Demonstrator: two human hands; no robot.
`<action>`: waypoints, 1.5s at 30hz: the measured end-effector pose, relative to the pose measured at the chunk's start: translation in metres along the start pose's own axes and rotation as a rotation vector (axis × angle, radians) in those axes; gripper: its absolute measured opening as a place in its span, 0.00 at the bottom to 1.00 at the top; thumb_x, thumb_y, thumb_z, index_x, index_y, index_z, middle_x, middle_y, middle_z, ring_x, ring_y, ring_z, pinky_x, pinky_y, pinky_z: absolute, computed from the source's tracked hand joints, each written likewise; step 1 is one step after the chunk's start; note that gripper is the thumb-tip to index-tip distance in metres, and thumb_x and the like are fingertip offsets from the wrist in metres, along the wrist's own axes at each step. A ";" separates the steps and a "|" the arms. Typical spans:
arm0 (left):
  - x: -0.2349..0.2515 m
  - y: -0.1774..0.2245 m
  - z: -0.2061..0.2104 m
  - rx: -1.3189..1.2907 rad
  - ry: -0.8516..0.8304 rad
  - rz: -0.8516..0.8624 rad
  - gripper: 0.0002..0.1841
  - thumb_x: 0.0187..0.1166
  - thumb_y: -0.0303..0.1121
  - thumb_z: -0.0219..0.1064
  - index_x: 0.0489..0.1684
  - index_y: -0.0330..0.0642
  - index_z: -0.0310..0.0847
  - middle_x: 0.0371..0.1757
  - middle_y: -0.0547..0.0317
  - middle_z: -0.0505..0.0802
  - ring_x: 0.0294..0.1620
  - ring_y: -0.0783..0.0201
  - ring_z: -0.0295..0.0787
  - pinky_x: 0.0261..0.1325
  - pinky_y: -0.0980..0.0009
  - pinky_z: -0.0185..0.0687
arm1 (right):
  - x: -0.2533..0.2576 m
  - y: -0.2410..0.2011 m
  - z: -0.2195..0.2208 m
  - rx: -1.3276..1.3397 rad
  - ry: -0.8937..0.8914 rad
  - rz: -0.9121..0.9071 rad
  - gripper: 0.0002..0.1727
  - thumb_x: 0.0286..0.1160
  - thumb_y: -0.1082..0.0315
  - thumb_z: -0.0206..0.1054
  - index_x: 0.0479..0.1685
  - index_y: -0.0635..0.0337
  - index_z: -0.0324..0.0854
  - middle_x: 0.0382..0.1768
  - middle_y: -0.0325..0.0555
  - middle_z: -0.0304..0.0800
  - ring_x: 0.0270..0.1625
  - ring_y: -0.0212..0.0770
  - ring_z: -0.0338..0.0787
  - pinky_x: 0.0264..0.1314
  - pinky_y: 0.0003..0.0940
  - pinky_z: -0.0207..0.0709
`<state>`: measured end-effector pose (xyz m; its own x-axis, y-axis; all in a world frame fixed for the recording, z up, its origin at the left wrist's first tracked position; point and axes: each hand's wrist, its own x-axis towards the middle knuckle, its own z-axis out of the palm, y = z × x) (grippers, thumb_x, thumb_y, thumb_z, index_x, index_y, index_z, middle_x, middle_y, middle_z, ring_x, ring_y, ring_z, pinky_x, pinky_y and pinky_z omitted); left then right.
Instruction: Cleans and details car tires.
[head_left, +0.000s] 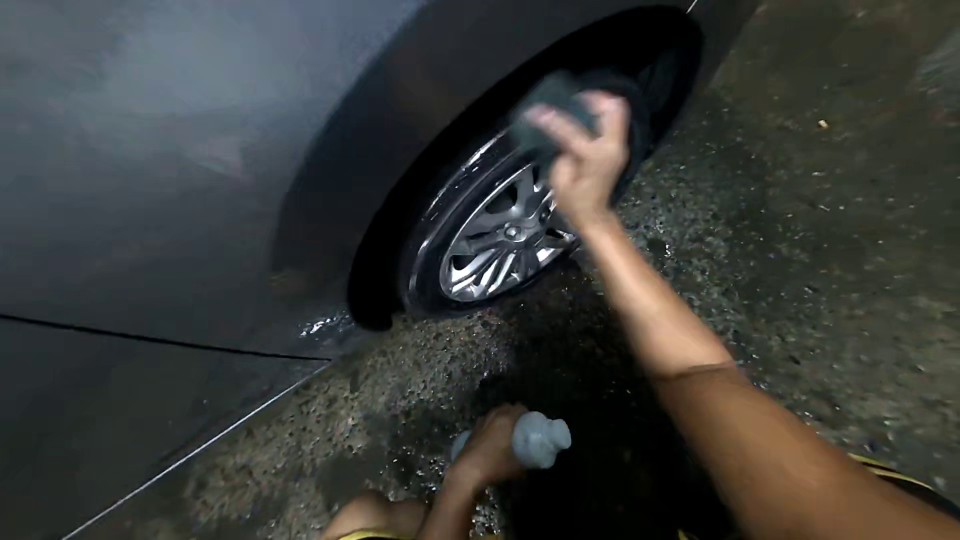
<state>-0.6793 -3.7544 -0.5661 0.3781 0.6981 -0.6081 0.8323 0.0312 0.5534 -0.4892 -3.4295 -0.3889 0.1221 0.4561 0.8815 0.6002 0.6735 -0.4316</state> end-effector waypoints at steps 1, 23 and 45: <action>-0.001 0.001 0.000 0.022 0.000 -0.022 0.45 0.49 0.45 0.89 0.77 0.53 0.76 0.73 0.52 0.85 0.75 0.50 0.80 0.77 0.43 0.77 | 0.007 0.028 -0.009 -0.046 0.059 0.147 0.27 0.66 0.79 0.60 0.59 0.42 0.93 0.61 0.59 0.85 0.66 0.53 0.84 0.68 0.48 0.80; -0.034 0.087 0.005 0.030 -0.008 -0.033 0.47 0.46 0.38 0.87 0.78 0.55 0.75 0.76 0.55 0.83 0.77 0.49 0.77 0.79 0.41 0.73 | -0.272 0.014 0.045 0.215 -0.639 1.907 0.26 0.84 0.62 0.65 0.76 0.66 0.73 0.72 0.66 0.79 0.70 0.62 0.83 0.66 0.62 0.82; -0.007 0.516 -0.339 -0.138 0.093 -0.074 0.57 0.41 0.46 0.93 0.82 0.40 0.69 0.68 0.39 0.88 0.70 0.43 0.86 0.75 0.41 0.79 | 0.281 0.123 -0.523 0.182 -0.182 2.215 0.42 0.76 0.37 0.68 0.89 0.40 0.61 0.83 0.55 0.71 0.82 0.60 0.73 0.76 0.68 0.71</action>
<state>-0.3905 -3.5006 -0.0831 0.2735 0.7534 -0.5980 0.7907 0.1780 0.5858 0.0320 -3.5229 -0.0938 0.2367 0.3605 -0.9022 -0.4061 -0.8069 -0.4290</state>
